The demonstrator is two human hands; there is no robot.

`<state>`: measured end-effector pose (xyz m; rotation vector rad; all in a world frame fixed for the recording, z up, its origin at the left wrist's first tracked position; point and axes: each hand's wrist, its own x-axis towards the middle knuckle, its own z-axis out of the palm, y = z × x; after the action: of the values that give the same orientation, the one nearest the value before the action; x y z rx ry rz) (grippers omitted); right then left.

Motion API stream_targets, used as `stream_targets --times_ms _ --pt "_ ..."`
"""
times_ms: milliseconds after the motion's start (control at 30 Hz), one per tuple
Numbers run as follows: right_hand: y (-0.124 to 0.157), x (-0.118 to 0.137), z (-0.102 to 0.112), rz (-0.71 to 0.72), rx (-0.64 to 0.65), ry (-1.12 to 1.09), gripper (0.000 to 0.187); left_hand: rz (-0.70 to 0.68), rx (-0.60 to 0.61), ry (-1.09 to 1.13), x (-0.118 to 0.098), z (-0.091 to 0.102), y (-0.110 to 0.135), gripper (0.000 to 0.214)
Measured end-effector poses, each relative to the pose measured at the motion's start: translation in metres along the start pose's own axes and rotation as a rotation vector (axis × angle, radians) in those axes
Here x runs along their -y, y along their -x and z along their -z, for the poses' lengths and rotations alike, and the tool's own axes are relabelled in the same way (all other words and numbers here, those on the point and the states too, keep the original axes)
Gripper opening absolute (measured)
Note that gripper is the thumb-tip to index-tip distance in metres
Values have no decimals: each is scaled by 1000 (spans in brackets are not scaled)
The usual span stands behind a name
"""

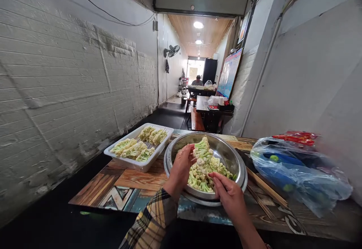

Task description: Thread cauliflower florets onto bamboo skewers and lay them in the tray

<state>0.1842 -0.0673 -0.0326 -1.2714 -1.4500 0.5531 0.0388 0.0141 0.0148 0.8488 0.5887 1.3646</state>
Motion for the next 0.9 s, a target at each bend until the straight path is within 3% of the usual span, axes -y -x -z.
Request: stream_targets --times_ms 133,233,367,633,900 --pt "5 -2 1 -62 -53 -91 38 60 118 98 2 -5 5 35" --pt "7 -4 1 -79 -60 -105 37 19 162 119 2 -11 9 28" --pt "7 -4 0 -89 -75 -79 37 -49 132 94 0 -15 11 26" --pt "6 -3 -1 -98 -20 4 36 -23 83 -5 2 -8 5 31" --pt "4 5 -4 -181 -151 -27 38 48 65 -8 10 8 -1 35"
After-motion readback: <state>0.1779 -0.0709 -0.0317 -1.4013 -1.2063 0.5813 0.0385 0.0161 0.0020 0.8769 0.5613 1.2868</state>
